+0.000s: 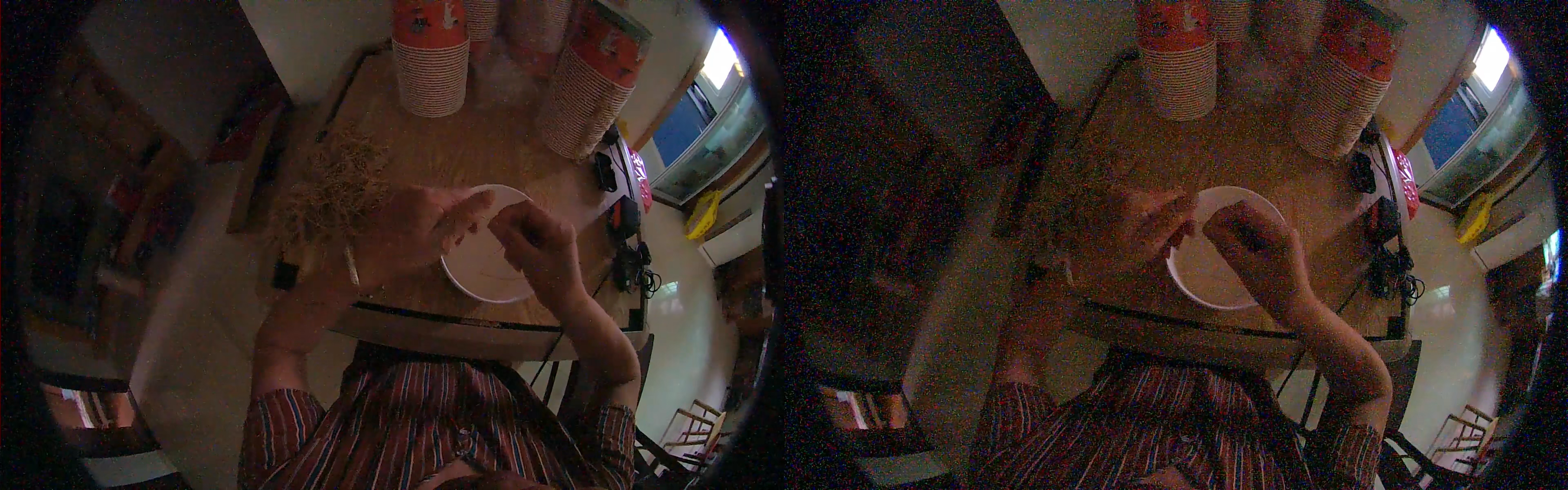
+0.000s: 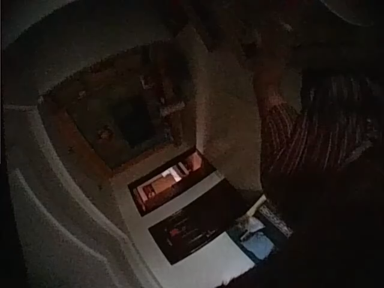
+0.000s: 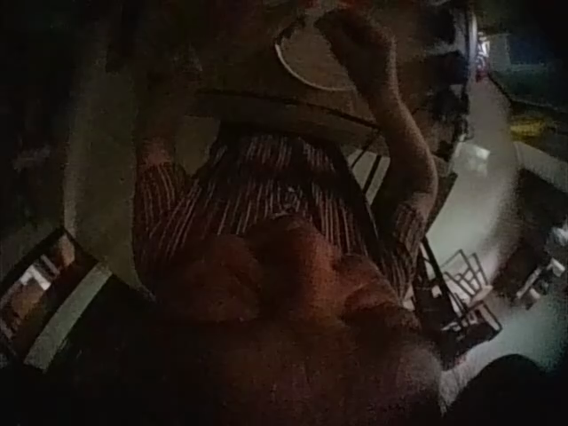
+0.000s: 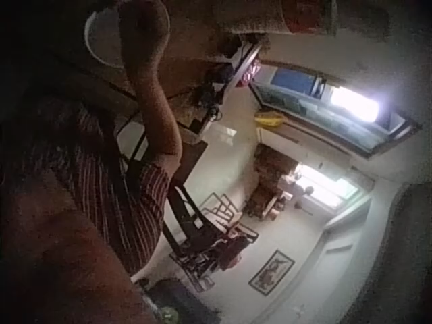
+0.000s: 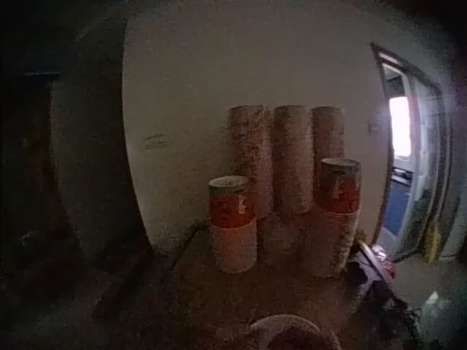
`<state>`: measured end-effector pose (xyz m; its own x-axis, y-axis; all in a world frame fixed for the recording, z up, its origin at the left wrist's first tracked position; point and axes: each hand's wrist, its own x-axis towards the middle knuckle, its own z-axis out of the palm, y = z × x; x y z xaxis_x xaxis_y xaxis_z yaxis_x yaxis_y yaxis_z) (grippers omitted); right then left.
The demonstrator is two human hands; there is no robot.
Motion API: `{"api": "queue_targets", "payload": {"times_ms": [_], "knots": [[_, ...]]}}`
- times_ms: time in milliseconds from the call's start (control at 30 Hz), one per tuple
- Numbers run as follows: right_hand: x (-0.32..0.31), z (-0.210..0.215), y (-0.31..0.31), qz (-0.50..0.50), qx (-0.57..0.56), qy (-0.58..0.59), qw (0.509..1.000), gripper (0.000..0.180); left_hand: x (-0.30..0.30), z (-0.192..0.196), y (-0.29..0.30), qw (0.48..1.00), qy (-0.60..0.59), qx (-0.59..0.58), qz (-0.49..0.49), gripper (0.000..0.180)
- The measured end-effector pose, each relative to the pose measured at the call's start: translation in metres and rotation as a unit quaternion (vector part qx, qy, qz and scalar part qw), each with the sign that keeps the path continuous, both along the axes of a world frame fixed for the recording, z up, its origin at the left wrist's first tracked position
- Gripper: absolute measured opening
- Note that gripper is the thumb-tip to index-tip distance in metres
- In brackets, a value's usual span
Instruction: Organizing and preparing stacks of paper cups using rubber bands.
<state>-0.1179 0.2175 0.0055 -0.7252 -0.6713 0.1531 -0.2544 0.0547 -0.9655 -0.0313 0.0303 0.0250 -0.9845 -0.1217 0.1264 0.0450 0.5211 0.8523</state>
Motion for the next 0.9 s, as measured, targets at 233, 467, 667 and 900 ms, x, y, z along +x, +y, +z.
{"api": "queue_targets", "payload": {"times_ms": [233,467,667,900], "knots": [[0.001,0.003,-0.001,0.03,0.033,-0.009,0.999,0.01,-0.003,-0.007,0.004,0.998,0.047,-0.029,-0.028,0.034],[-0.005,-0.001,-0.003,0.039,0.037,0.038,0.998,0.01,-0.001,-0.003,0.001,0.999,0.016,0.0,-0.051,0.025],[-0.01,-0.01,-0.004,0.02,0.034,0.056,0.998,0.007,-0.008,-0.012,-0.011,0.993,0.06,0.005,-0.103,0.018],[-0.013,-0.018,-0.003,-0.015,0.017,0.213,0.977,0.013,-0.021,-0.021,-0.022,0.991,0.065,0.0,-0.121,0.015]]}}
